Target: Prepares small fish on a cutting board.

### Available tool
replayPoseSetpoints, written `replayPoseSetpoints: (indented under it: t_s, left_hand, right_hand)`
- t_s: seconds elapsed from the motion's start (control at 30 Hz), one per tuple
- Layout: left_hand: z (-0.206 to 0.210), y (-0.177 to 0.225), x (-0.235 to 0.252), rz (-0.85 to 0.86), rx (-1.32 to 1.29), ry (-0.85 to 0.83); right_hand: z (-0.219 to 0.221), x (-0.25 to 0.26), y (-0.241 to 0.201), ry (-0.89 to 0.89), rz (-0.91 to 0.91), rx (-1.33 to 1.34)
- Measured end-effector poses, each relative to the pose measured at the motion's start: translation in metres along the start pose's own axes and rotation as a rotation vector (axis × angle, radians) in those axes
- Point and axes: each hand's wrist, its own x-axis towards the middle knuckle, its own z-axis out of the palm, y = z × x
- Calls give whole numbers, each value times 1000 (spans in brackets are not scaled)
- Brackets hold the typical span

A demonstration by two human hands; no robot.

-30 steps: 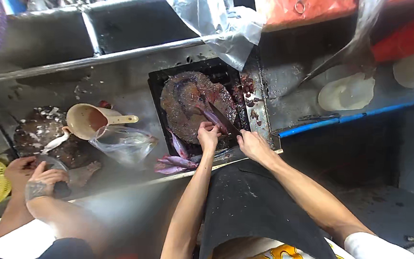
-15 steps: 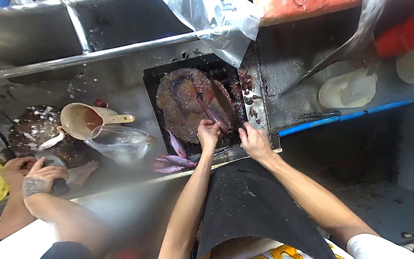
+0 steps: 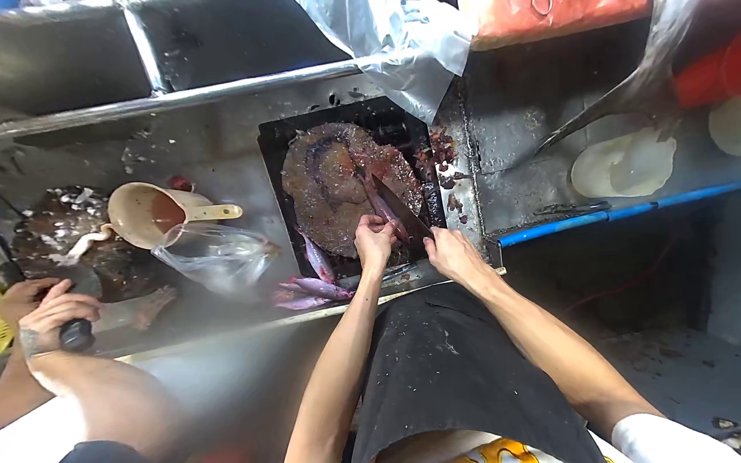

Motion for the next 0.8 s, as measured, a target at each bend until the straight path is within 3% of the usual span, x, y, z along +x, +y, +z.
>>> replayPoseSetpoints:
  t_s: [0.23,0.33,0.5,0.73,0.8]
  left_hand:
    - [1,-1,3,17,28,-2]
    - [1,-3,3,24,28,1]
    - [1,0,1,15,29,10]
    - [4,0,1,16,36,10]
    - [4,0,2,13,28,19]
  right_hand:
    - [-19,3,1,-9,10,12]
    - [-13,15,-6,-111,40,-30]
    - [-21,-2,9,-133,78,-55]
    - [-11,-20,6,326,-160,204]
    - [12,-6,3,238,-66,132]
